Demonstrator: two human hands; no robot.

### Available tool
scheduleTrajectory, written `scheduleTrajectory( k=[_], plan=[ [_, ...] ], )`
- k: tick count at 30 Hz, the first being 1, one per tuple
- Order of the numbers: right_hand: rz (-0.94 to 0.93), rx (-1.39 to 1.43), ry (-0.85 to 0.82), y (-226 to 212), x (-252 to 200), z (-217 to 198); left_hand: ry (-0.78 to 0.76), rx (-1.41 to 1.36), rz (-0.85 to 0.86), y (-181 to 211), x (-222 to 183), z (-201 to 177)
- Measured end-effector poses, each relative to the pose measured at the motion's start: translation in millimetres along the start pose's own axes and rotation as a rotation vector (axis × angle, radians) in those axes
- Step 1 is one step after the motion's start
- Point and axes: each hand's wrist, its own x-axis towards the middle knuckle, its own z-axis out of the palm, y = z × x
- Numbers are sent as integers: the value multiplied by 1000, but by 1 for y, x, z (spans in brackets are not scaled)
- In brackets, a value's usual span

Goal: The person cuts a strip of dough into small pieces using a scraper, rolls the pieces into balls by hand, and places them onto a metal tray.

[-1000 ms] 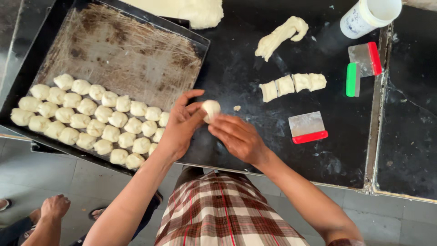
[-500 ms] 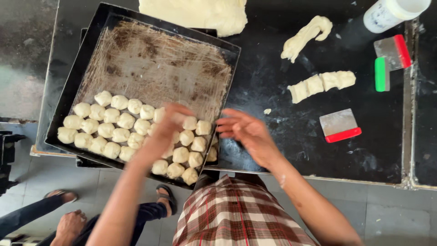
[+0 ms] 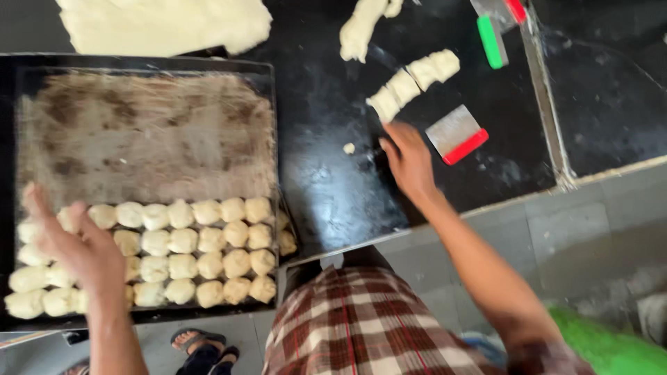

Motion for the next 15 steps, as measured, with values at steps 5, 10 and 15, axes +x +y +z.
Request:
scheduleTrajectory(
  k=[5,10,15],
  plan=[
    [74,62,-88,17,71,21,-223,-434,205,99,-5,111],
    [-243,370,-246,-59,47,6,-441,-1075,-732,175,-32,211],
    [-499,340,-49,-82,39,-48,-517,-950,-713,198,-25,218]
  ],
)
